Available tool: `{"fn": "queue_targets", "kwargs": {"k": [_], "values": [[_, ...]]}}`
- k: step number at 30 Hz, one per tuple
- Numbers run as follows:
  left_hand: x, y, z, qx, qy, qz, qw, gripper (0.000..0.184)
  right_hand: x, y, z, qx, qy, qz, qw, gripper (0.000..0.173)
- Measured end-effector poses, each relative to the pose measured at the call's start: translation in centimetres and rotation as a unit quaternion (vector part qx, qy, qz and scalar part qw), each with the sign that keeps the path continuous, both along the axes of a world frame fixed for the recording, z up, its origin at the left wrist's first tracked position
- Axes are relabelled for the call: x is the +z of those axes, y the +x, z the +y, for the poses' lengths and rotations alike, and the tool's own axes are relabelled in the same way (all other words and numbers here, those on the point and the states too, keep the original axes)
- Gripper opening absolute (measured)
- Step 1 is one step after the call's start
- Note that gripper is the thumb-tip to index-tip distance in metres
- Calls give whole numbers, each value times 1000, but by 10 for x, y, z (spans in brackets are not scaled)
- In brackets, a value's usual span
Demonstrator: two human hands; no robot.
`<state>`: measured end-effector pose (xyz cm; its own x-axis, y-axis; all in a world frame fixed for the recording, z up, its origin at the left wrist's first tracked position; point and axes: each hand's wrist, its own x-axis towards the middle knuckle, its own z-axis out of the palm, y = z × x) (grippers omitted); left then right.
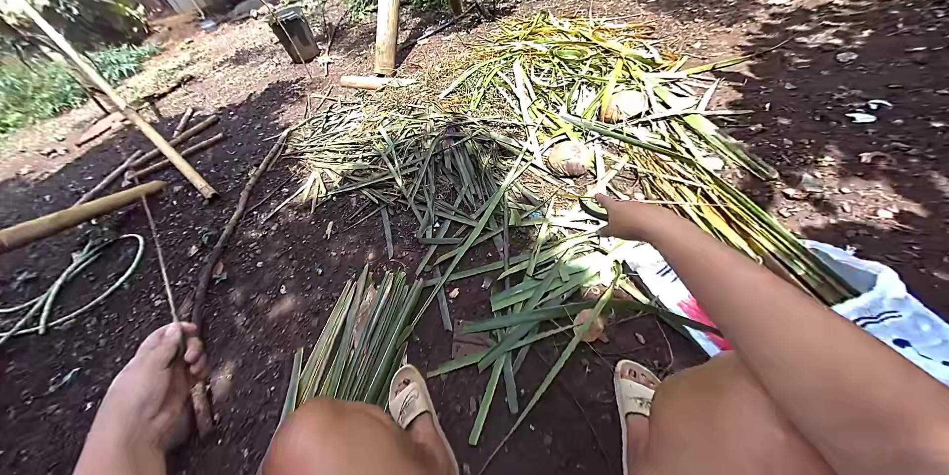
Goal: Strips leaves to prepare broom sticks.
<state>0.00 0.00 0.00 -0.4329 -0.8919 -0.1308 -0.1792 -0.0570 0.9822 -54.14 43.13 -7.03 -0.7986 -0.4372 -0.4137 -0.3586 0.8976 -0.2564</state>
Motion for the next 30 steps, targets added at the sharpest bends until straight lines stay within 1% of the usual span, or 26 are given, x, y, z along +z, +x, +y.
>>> {"fn": "queue_targets", "kwargs": {"k": [1, 2, 4, 6, 9, 11, 13, 15, 19, 21, 22, 23, 25, 26, 27, 29, 30], "values": [[15, -44, 29, -19, -7, -15, 1000, 25, -1, 5, -9, 17, 26, 7, 999, 78], [28, -83, 55, -48, 6, -23, 999, 26, 1, 8, -16, 20, 14, 18, 1000, 70], [44, -146, 98, -123, 48, -22, 991, 24, 15, 18, -27, 7, -60, 35, 998, 48], [45, -191, 131, -185, 66, -5, 981, 22, 36, 34, -33, -12, -142, 40, 989, 42], [35, -233, 174, -251, 72, 15, 965, 21, 60, 64, -33, -34, -266, 7, 963, 35], [24, -247, 193, -286, 82, 28, 954, 21, 68, 81, -27, -19, -342, -43, 939, 25], [12, -254, 204, -310, 96, 36, 945, 20, 73, 93, -24, -3, -404, -90, 910, 24], [4, -258, 210, -331, 100, 36, 938, 19, 76, 99, -21, 0, -450, -108, 886, 18], [-3, -263, 214, -356, 101, 41, 928, 19, 77, 103, -18, -30, -564, -160, 809, 16], [-3, -266, 215, -361, 98, 38, 927, 19, 76, 102, -21, -31, -605, -165, 779, 15], [-4, -267, 215, -361, 96, 37, 927, 19, 76, 102, -21, -13, -612, -165, 773, 17], [-4, -267, 215, -362, 95, 37, 927, 19, 75, 101, -21, 22, -605, -164, 779, 21], [-4, -268, 216, -363, 95, 36, 926, 19, 73, 102, -23, 100, -555, -156, 811, 38], [-4, -268, 215, -365, 97, 37, 925, 19, 71, 104, -25, 130, -531, -151, 824, 44], [-4, -268, 215, -367, 99, 36, 924, 19, 69, 107, -27, 154, -510, -142, 834, 46], [-3, -267, 215, -369, 104, 34, 923, 20, 68, 114, -32, 182, -473, -125, 853, 43], [-3, -266, 215, -369, 108, 35, 922, 20, 67, 117, -34, 189, -466, -123, 856, 42]]}}
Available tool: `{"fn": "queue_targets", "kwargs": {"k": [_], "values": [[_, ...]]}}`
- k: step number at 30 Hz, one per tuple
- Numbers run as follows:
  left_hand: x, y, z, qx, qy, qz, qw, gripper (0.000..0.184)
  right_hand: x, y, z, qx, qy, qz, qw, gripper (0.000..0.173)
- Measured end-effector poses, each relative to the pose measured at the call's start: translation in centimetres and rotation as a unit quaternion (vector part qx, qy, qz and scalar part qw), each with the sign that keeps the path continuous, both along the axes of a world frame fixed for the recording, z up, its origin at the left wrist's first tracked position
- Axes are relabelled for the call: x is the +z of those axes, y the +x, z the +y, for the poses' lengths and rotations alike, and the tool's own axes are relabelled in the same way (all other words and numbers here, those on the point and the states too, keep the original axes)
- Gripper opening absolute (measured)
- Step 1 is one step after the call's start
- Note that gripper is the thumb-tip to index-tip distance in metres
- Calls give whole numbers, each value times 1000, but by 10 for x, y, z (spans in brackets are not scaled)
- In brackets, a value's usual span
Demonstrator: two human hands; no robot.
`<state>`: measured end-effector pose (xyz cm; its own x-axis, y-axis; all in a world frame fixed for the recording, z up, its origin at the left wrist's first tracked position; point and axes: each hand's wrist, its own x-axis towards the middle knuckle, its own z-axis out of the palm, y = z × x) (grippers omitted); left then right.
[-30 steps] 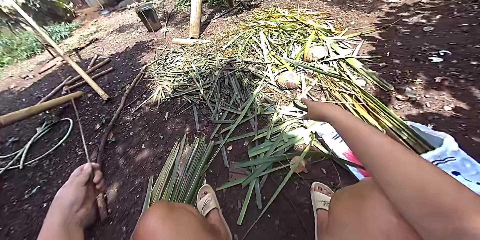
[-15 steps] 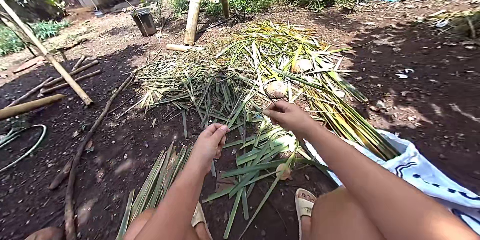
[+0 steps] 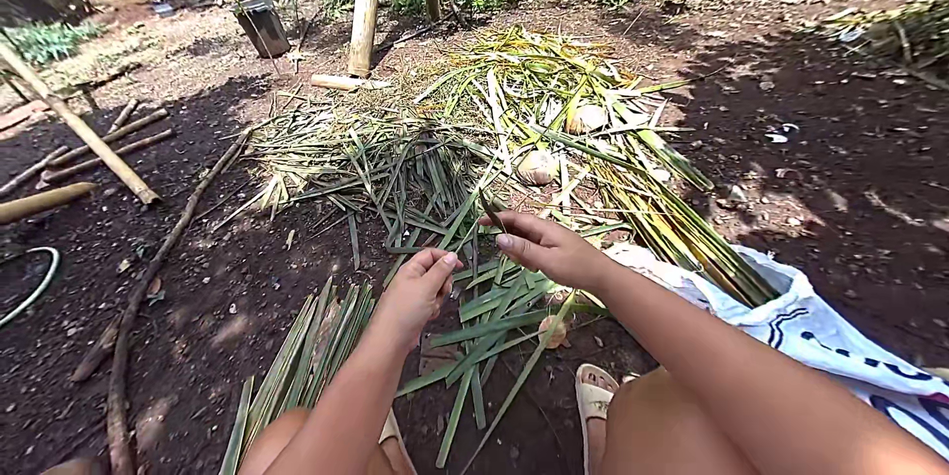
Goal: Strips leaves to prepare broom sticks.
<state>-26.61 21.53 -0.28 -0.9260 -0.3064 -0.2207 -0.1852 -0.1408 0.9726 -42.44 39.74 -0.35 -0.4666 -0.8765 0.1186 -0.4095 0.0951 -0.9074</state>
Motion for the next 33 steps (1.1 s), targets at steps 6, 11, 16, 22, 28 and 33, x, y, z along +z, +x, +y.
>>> {"fn": "queue_targets", "kwargs": {"k": [6, 11, 16, 22, 28, 33], "values": [[-1, 4, 0, -13, 1, -6, 1000, 21, 0, 9, -5, 24, -32, -121, 992, 43], [-9, 7, -8, -18, -71, -3, 997, 24, 15, -2, 5, -69, -175, -261, 947, 33], [-4, 14, -17, -49, -95, -25, 994, 23, 23, -23, 30, -127, -200, -196, 951, 33], [-8, 22, -32, -46, -119, -21, 992, 22, 27, -41, 48, -201, -213, -180, 939, 27], [-17, 30, -49, -10, -232, -3, 973, 19, 28, -52, 58, -209, -212, -202, 933, 28], [-21, 29, -28, 47, -380, -2, 924, 29, 15, -18, 24, -130, -113, -233, 957, 28]]}}
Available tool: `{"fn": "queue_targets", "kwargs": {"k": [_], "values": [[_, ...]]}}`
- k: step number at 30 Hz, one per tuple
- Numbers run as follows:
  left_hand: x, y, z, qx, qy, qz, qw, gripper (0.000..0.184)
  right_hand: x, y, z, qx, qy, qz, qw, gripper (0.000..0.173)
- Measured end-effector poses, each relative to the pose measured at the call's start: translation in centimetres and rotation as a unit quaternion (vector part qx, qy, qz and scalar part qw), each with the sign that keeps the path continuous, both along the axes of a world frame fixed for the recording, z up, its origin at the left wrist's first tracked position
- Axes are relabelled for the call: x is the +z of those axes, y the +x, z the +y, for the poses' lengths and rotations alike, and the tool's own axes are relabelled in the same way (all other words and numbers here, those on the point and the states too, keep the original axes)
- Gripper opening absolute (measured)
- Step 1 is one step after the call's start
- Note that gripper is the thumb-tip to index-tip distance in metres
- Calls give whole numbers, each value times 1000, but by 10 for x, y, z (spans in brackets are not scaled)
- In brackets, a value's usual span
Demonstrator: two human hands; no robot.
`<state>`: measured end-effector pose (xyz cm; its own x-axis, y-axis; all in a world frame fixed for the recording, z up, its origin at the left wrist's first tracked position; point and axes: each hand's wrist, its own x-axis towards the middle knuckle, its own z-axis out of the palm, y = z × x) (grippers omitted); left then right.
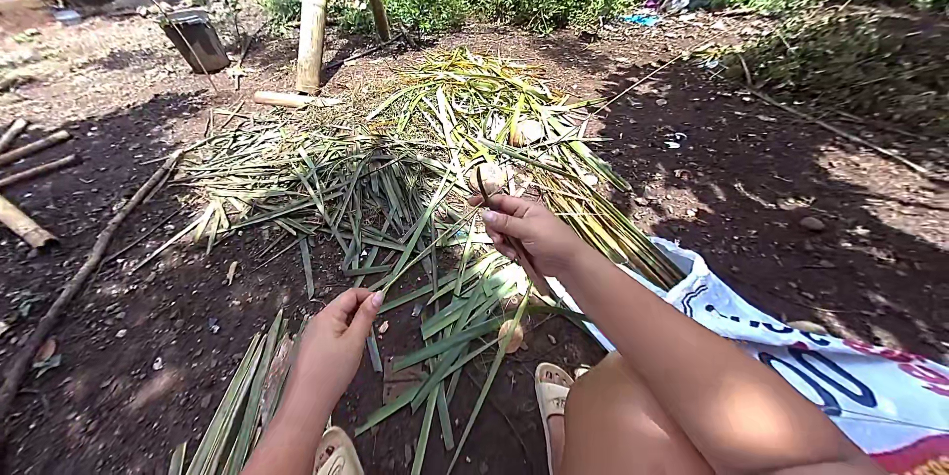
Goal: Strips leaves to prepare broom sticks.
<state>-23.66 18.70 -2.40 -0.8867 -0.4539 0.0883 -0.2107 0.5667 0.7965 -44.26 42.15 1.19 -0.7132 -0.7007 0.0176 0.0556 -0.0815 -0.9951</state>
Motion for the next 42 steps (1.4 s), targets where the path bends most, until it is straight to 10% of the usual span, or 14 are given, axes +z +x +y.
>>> {"fn": "queue_targets", "kwargs": {"k": [6, 25, 42], "values": [[-10, -3, 16, 24, -84, 45, 995, 37, -11, 36, -26, 122, 33, -44, 991, 32], [4, 7, -10, -52, -77, 77, 993, 36, 15, -7, 17, 10, -40, -43, 998, 31], [25, 49, -121, -68, -44, -99, 992, 27, 14, -50, 51, -69, -115, -72, 988, 29]]}}
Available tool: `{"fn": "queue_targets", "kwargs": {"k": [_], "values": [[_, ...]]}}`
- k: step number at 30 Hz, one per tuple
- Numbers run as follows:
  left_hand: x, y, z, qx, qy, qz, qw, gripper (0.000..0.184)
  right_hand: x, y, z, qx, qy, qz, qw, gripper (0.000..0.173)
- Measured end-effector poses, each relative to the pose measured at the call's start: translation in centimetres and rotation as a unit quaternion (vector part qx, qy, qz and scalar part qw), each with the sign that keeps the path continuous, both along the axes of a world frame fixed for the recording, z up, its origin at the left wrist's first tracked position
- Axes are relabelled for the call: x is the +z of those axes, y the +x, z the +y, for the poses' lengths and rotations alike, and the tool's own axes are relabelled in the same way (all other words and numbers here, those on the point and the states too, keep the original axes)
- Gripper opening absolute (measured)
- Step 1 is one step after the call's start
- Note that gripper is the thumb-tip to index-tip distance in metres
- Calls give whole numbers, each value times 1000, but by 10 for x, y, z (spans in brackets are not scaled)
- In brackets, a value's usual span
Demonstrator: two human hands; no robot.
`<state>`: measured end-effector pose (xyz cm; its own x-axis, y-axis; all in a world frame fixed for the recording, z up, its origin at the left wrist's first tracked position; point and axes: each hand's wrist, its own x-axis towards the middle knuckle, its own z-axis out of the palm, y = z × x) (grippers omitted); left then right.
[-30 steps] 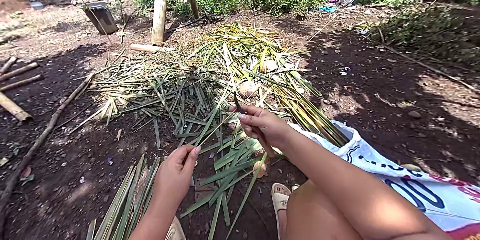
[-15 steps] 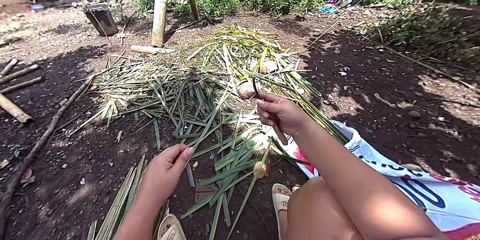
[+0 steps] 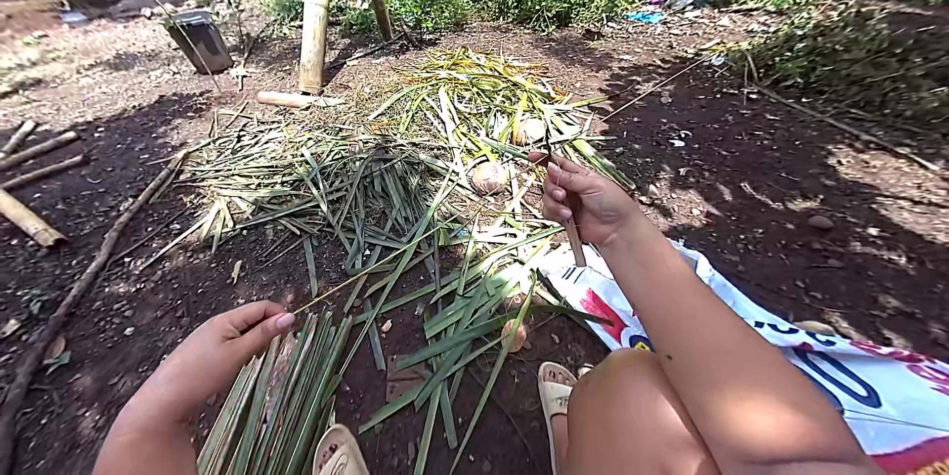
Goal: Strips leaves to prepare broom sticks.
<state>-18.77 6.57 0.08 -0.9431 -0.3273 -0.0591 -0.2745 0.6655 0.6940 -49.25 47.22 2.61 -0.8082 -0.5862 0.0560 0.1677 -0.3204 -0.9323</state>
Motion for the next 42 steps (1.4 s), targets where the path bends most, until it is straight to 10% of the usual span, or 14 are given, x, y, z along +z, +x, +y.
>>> {"fn": "queue_targets", "kwargs": {"k": [7, 13, 20, 42], "values": [[-4, 29, -54, 56, 30, -119, 991, 16, -1, -1, -2, -36, -17, -23, 999, 28], [21, -46, 57, -51, 66, -41, 996, 21, 0, 35, -43, -12, 9, -28, 999, 27], [-3, -89, 137, -28, -104, 153, 982, 36, -1, 48, -57, 52, 3, -49, 997, 29], [-17, -13, 22, -17, -117, 136, 984, 39, 1, 3, -4, -12, -31, -11, 999, 27]]}}
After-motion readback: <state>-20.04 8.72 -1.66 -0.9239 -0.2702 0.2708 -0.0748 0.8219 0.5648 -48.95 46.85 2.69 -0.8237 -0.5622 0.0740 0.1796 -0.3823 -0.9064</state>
